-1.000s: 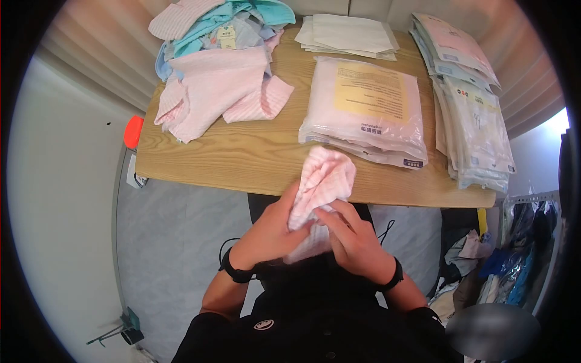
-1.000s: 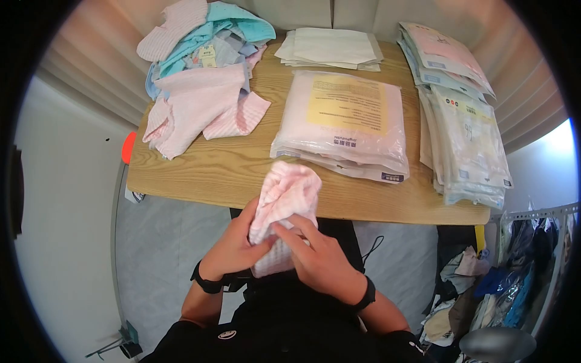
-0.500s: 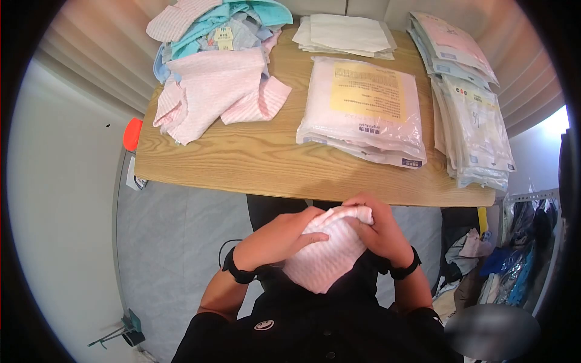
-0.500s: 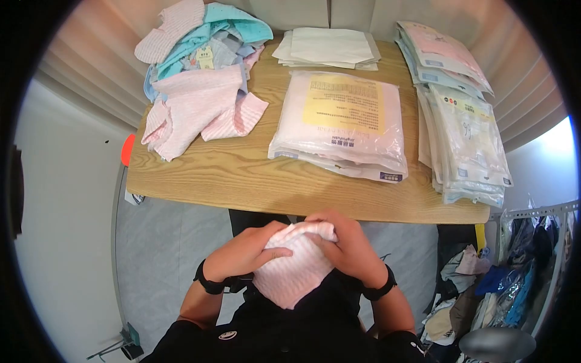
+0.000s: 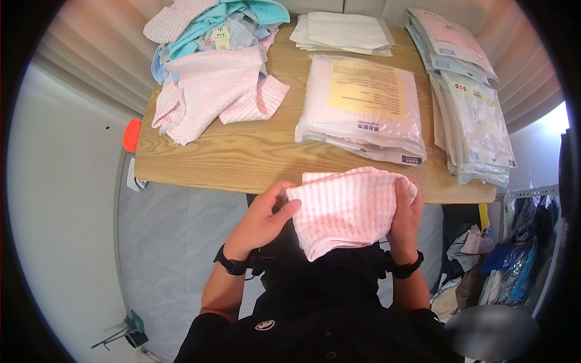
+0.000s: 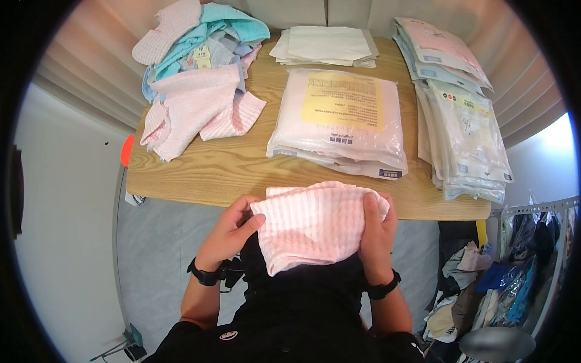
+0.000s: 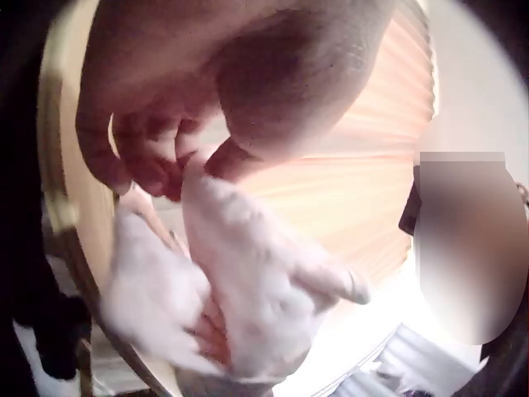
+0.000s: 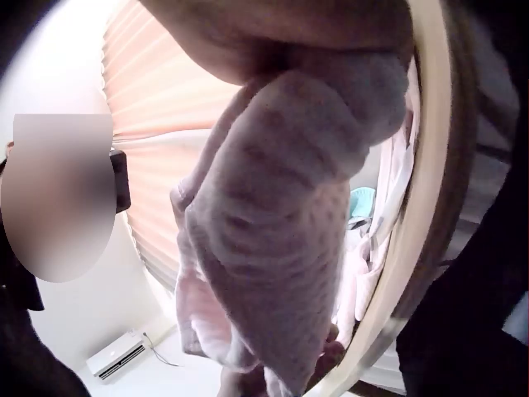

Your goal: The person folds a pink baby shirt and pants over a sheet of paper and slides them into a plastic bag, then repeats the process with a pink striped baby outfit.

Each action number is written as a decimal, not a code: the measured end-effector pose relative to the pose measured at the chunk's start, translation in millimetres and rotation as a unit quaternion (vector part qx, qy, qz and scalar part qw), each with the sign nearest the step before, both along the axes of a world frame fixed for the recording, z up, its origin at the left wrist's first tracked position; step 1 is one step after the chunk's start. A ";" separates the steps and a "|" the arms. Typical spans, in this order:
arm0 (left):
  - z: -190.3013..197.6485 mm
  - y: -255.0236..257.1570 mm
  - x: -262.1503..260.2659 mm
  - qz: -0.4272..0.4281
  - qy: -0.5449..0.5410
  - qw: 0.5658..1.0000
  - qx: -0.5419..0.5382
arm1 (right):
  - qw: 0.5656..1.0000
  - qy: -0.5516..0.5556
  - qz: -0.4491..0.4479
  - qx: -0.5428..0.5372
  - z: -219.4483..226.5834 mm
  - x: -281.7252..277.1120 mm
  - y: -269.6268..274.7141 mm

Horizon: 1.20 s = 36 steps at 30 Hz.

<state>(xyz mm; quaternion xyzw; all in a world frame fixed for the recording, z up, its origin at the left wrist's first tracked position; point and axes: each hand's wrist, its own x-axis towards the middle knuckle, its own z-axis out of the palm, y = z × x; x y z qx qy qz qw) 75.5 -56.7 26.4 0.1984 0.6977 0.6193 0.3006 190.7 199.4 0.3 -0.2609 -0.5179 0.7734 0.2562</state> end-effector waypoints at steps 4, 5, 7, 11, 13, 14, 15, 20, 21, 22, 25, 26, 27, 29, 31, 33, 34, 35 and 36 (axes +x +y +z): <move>-2.2 19.8 5.0 0.065 -0.181 0.972 0.136 | 0.999 0.016 -0.050 -0.006 10.7 -3.6 -18.5; 1.0 22.8 5.8 0.070 -0.249 0.950 0.175 | 0.998 0.030 -0.063 0.002 7.8 -4.4 -22.2; -1.0 25.7 3.7 0.057 -0.307 0.927 0.206 | 0.994 0.058 -0.092 0.019 -4.9 -5.3 -25.9; -6.4 25.4 0.0 0.051 -0.296 0.938 0.175 | 0.997 0.023 -0.070 0.026 -26.4 5.1 -27.4; -4.7 27.4 2.4 0.070 -0.308 0.934 0.166 | 0.997 -0.012 -0.059 0.041 -39.4 16.3 -28.4; -3.0 30.3 5.8 0.070 -0.291 0.942 0.152 | 0.999 -0.005 -0.038 0.028 -36.8 17.5 -29.1; -1.3 33.3 11.6 0.069 -0.273 0.949 0.139 | 1.000 0.002 -0.017 0.016 -30.6 19.0 -29.9; -11.8 30.6 20.7 0.091 -0.297 0.932 0.188 | 0.987 0.006 0.141 -0.073 -3.7 18.6 -22.9; -10.7 28.3 19.1 0.086 -0.267 0.943 0.179 | 0.984 0.005 0.169 -0.048 -6.2 21.0 -17.7; -8.4 25.4 17.7 0.082 -0.238 0.953 0.171 | 0.980 0.003 0.198 -0.024 -7.9 23.1 -14.3; 2.8 25.9 5.3 0.089 -0.106 0.978 0.154 | 0.991 -0.004 0.133 0.031 2.6 14.4 -7.3; 5.0 30.4 -1.8 0.106 -0.064 0.980 0.157 | 0.992 -0.002 0.110 0.064 2.3 9.2 -4.0; 7.1 35.9 -9.0 0.123 -0.021 0.979 0.159 | 0.992 0.001 0.085 0.097 1.8 3.0 0.5; 5.3 51.7 -21.9 0.129 0.047 0.982 0.133 | 0.989 -0.001 0.076 0.128 2.8 -8.0 9.3; -13.1 65.3 -34.8 0.150 0.094 0.980 0.096 | 0.986 -0.011 0.110 0.126 4.4 -16.9 15.8; -17.0 73.9 -39.5 0.159 0.105 0.977 0.091 | 0.966 -0.006 0.131 0.225 7.3 -23.2 15.3; -15.8 76.3 -39.1 0.159 0.106 0.977 0.094 | 0.952 -0.007 0.140 0.272 8.7 -24.5 13.7; -15.6 77.8 -38.2 0.159 0.104 0.977 0.097 | 0.944 -0.013 0.130 0.302 11.7 -26.2 11.8; -20.2 77.7 -39.6 0.144 0.098 0.980 0.095 | 0.935 -0.021 0.121 0.332 15.9 -27.7 10.0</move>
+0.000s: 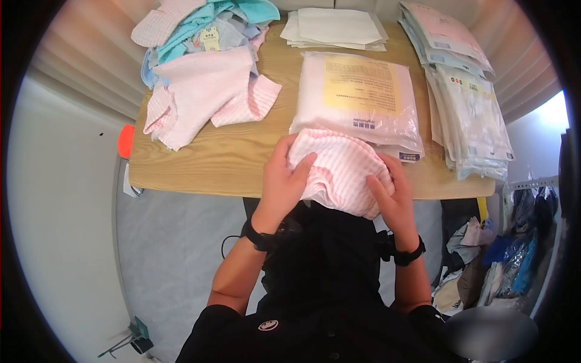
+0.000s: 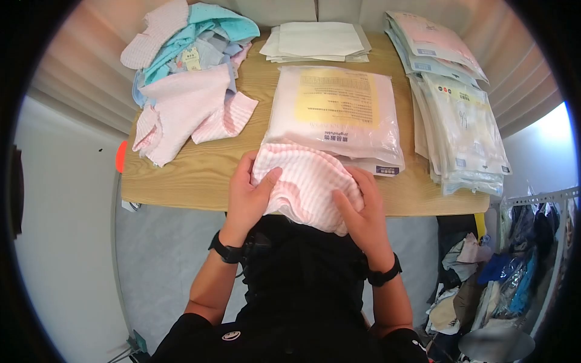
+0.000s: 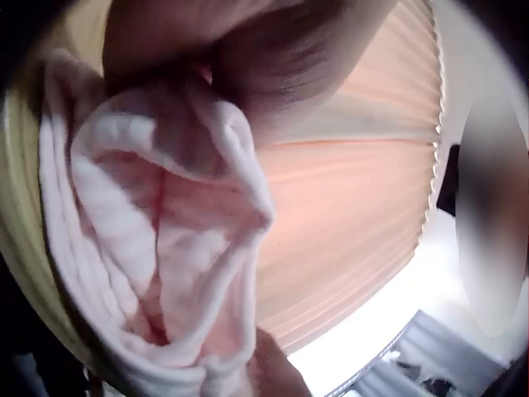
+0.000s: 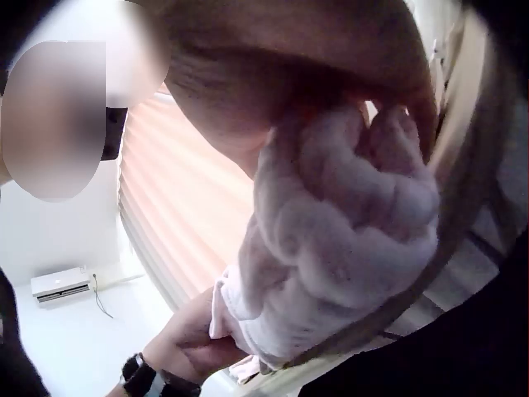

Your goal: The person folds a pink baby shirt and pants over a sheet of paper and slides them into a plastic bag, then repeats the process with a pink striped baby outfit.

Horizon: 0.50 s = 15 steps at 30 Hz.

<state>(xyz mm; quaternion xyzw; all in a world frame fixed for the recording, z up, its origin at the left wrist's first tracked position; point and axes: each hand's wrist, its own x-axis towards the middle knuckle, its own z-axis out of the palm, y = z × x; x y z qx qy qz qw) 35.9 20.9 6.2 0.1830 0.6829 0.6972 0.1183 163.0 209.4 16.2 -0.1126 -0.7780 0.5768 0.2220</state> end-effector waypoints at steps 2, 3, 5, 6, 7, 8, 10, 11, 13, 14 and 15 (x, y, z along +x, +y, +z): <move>-7.6 -2.4 -8.3 -0.027 -0.008 1.000 -0.005 | 0.998 0.007 -0.017 0.054 -2.0 1.1 0.2; -6.1 -4.0 -10.4 -0.053 -0.055 0.997 -0.015 | 0.997 0.017 -0.024 0.075 -8.0 1.0 2.2; 4.7 -8.4 -14.9 -0.102 -0.142 0.984 -0.035 | 0.994 0.034 -0.034 0.095 -13.3 -0.6 4.7; 11.4 -12.4 -15.1 -0.128 -0.076 0.987 -0.064 | 0.994 0.038 -0.038 0.094 -14.6 1.0 4.8; 18.5 -17.0 -13.5 -0.153 -0.011 0.984 -0.093 | 0.994 0.042 -0.043 0.092 -15.2 2.7 4.4; 24.0 -20.5 -11.9 -0.178 0.054 0.975 -0.121 | 0.996 0.013 -0.050 0.078 -10.9 3.1 0.8; 31.9 -22.9 -12.5 -0.233 0.030 0.961 -0.148 | 0.996 -0.043 -0.063 0.052 2.0 2.5 -8.8; 34.4 -23.7 -14.3 -0.259 0.019 0.952 -0.162 | 0.994 -0.043 -0.063 0.084 0.3 2.1 -10.0; 26.3 -26.1 -20.9 -0.261 0.051 0.950 -0.165 | 0.986 -0.042 -0.063 0.148 -5.9 0.8 -11.9; 19.9 -26.8 -23.9 -0.262 0.068 0.948 -0.167 | 0.984 -0.033 -0.072 0.158 -5.4 0.0 -13.2; 13.5 -27.7 -26.0 -0.264 0.048 0.951 -0.152 | 0.982 -0.025 -0.080 0.167 -4.6 -1.1 -15.1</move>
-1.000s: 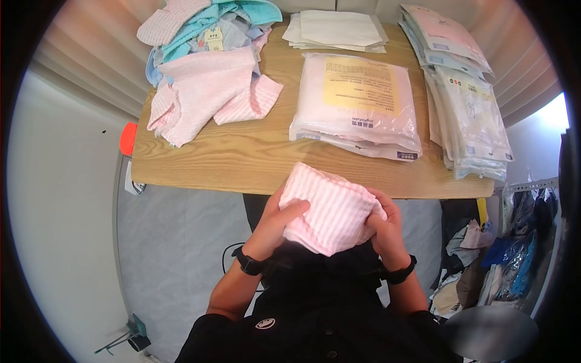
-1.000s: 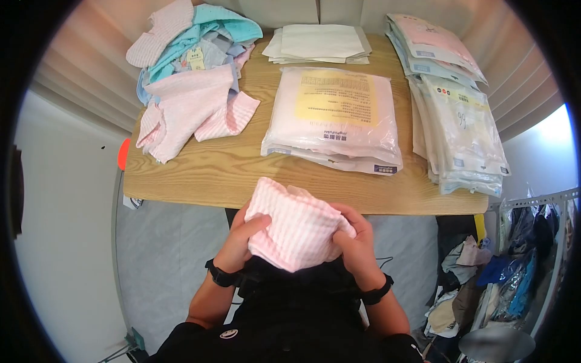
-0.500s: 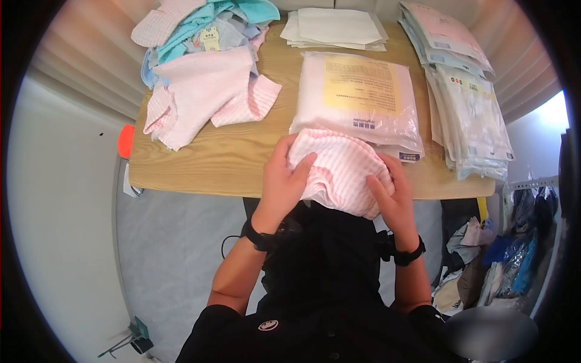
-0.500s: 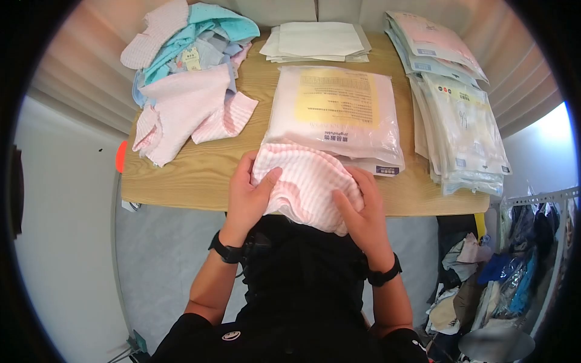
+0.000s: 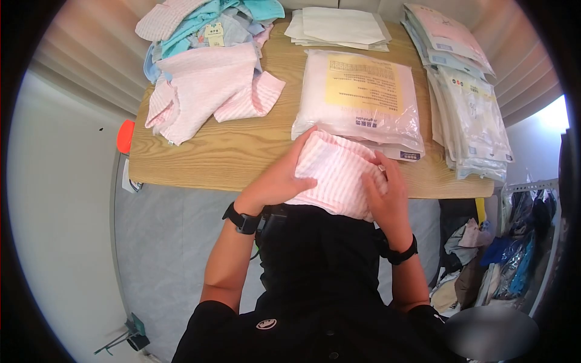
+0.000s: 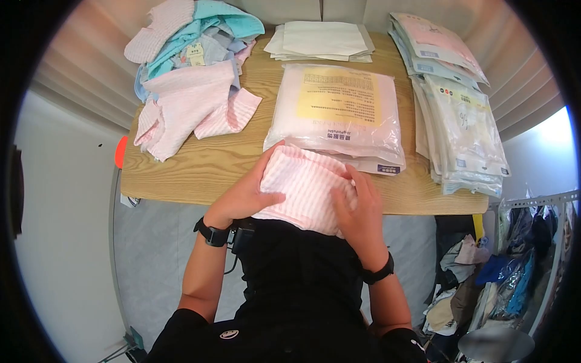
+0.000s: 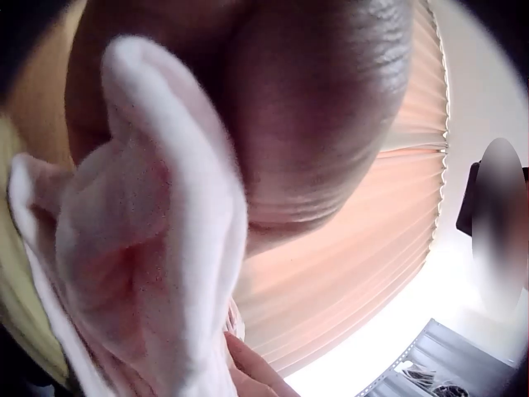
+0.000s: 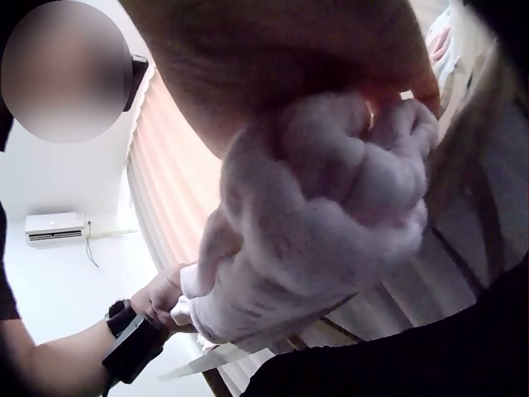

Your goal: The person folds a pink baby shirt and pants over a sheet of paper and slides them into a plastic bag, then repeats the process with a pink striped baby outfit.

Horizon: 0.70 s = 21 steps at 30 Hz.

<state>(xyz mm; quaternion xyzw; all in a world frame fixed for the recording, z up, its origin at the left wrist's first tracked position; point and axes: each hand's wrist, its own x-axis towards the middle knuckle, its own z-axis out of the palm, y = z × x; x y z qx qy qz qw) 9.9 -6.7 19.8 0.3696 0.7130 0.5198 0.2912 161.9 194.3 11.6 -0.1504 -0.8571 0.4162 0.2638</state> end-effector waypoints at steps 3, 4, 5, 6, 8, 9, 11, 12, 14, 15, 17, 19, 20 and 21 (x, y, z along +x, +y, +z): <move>-8.4 -1.0 -1.8 0.007 -0.050 0.999 0.020 | 0.999 0.009 0.019 0.042 -2.4 -0.2 3.4; -7.8 -0.8 -0.8 0.009 -0.054 0.998 0.020 | 0.998 0.009 0.032 0.058 -4.1 0.0 5.1; -7.4 -0.5 -0.1 0.012 -0.059 0.998 0.020 | 0.999 0.010 0.034 0.038 -5.7 -0.1 5.4; -7.1 0.2 -0.1 0.015 -0.064 0.998 0.026 | 0.999 0.012 0.036 0.019 -7.1 -0.2 5.4; -7.3 2.8 -0.3 0.021 -0.075 0.996 0.037 | 0.999 0.014 0.040 -0.006 -7.2 -0.7 5.0; -9.2 3.9 -0.3 0.027 -0.071 0.996 0.044 | 0.999 0.015 0.041 -0.011 -6.0 -0.8 4.8; -15.1 5.4 -0.1 0.039 -0.064 0.995 0.059 | 0.999 0.019 0.040 -0.020 -6.5 -1.6 4.6; -15.7 6.0 0.1 0.044 -0.068 0.995 0.059 | 0.999 0.023 0.038 -0.023 -8.4 -2.6 4.8; -16.3 7.8 -0.4 0.052 -0.076 0.994 0.059 | 0.999 0.018 0.027 -0.002 -9.5 -3.9 4.7; -15.4 8.5 -0.8 0.052 -0.100 0.992 0.062 | 1.000 0.008 0.018 0.021 -9.3 -4.9 3.5; -10.6 9.7 -0.7 0.053 -0.147 0.985 0.067 | 0.998 0.000 0.004 0.063 -9.1 -5.6 1.4; -1.1 7.1 0.3 0.033 -0.118 0.992 0.042 | 0.995 0.002 -0.006 0.102 -9.7 -5.4 0.1; 2.0 5.7 0.7 0.023 -0.103 0.994 0.030 | 0.994 0.014 -0.015 0.108 -13.9 -3.5 0.3; 2.5 4.5 1.8 0.022 -0.096 0.995 0.029 | 0.993 0.027 -0.024 0.114 -21.3 -0.4 1.0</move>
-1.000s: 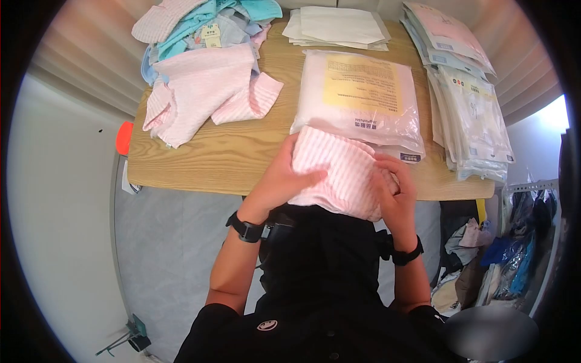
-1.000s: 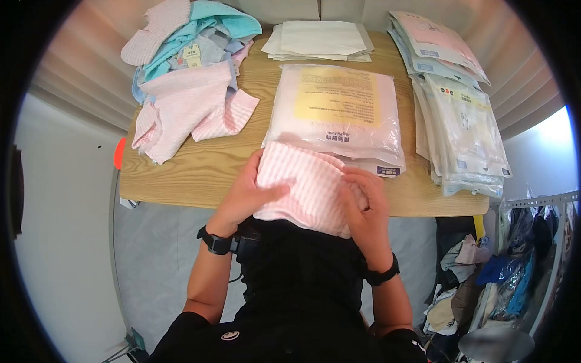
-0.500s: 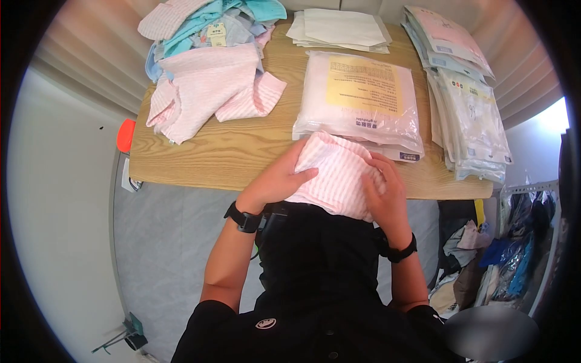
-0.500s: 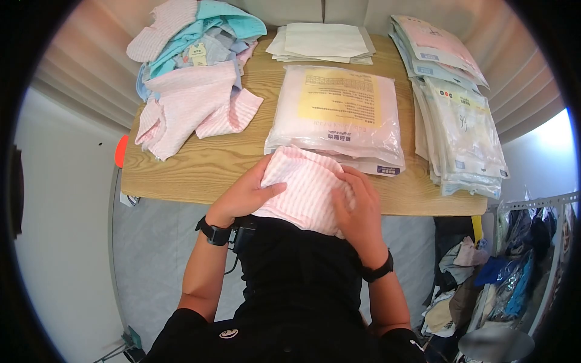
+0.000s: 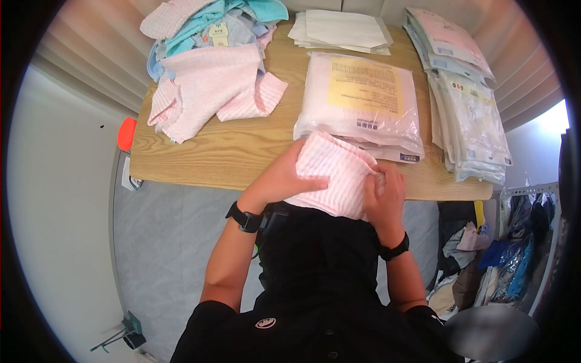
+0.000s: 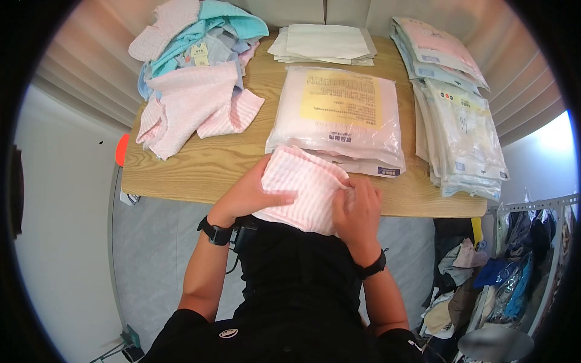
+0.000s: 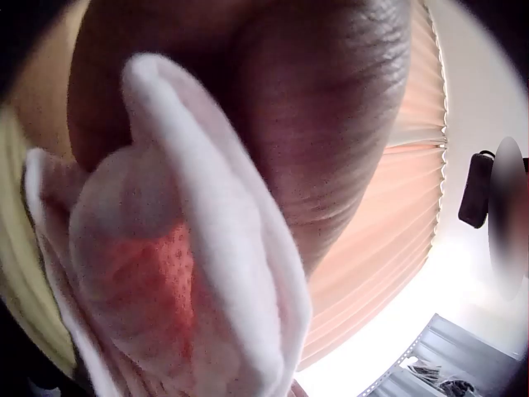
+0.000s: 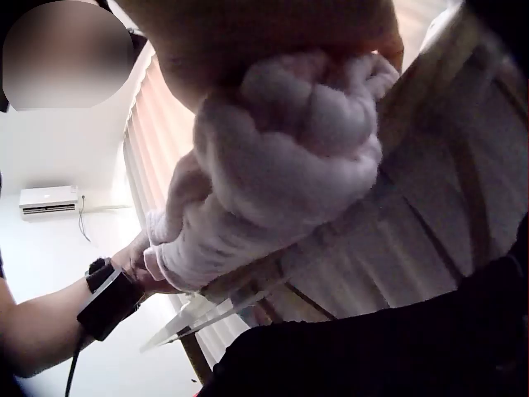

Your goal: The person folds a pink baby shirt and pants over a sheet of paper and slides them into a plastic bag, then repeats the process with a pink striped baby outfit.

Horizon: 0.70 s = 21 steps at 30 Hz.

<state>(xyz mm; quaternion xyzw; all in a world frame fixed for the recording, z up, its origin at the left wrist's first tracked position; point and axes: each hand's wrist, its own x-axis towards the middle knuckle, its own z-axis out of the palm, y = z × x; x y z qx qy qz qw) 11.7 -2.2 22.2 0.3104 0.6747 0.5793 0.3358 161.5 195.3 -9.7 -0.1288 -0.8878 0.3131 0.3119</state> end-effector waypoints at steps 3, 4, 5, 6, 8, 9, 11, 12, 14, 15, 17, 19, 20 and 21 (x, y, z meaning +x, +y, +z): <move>0.6 -2.9 3.8 0.005 0.007 1.000 -0.013 | 0.999 0.038 -0.017 -0.031 -7.6 5.4 -1.7; 2.7 -2.3 4.0 0.009 0.002 1.000 -0.023 | 0.997 0.051 -0.023 -0.050 -8.9 6.7 -2.1; 3.9 -2.0 4.1 0.013 -0.003 0.999 -0.033 | 0.994 0.064 -0.031 -0.084 -11.5 8.0 -1.3; 2.1 -2.1 4.1 0.010 -0.013 1.000 -0.017 | 0.989 0.077 -0.038 -0.119 -14.5 9.2 0.6; -4.8 -2.5 2.9 0.004 -0.030 0.999 0.015 | 0.980 0.081 -0.050 -0.176 -11.5 10.1 3.2; -6.9 -2.5 1.3 0.003 -0.042 0.999 0.009 | 0.976 0.070 -0.054 -0.200 -3.3 11.1 4.4; -10.7 -2.2 -2.2 -0.001 -0.065 0.998 -0.004 | 0.974 0.027 -0.050 -0.220 0.3 12.7 8.5; -12.4 -1.9 -2.0 0.000 -0.070 0.998 -0.001 | 0.975 -0.005 -0.042 -0.217 -0.6 14.2 12.5; -15.5 -1.6 -2.8 0.002 -0.076 0.997 0.006 | 0.982 -0.029 -0.022 -0.183 0.5 13.2 15.1; -18.8 -0.3 -0.9 0.027 -0.052 0.998 0.020 | 0.988 -0.021 -0.011 -0.153 3.7 11.7 14.8; -22.7 5.4 9.7 0.075 -0.003 0.996 0.047 | 0.994 -0.015 0.005 -0.112 6.1 9.6 15.6; -13.8 7.9 20.5 0.142 0.110 0.983 -0.033 | 0.996 -0.017 0.016 -0.090 7.0 7.7 17.2; -9.6 8.8 24.5 0.174 0.165 0.968 -0.072 | 0.995 -0.039 0.013 -0.091 9.7 8.5 16.4; -10.1 7.6 27.4 0.196 0.192 0.956 -0.107 | 0.994 -0.062 0.011 -0.090 14.9 10.3 14.1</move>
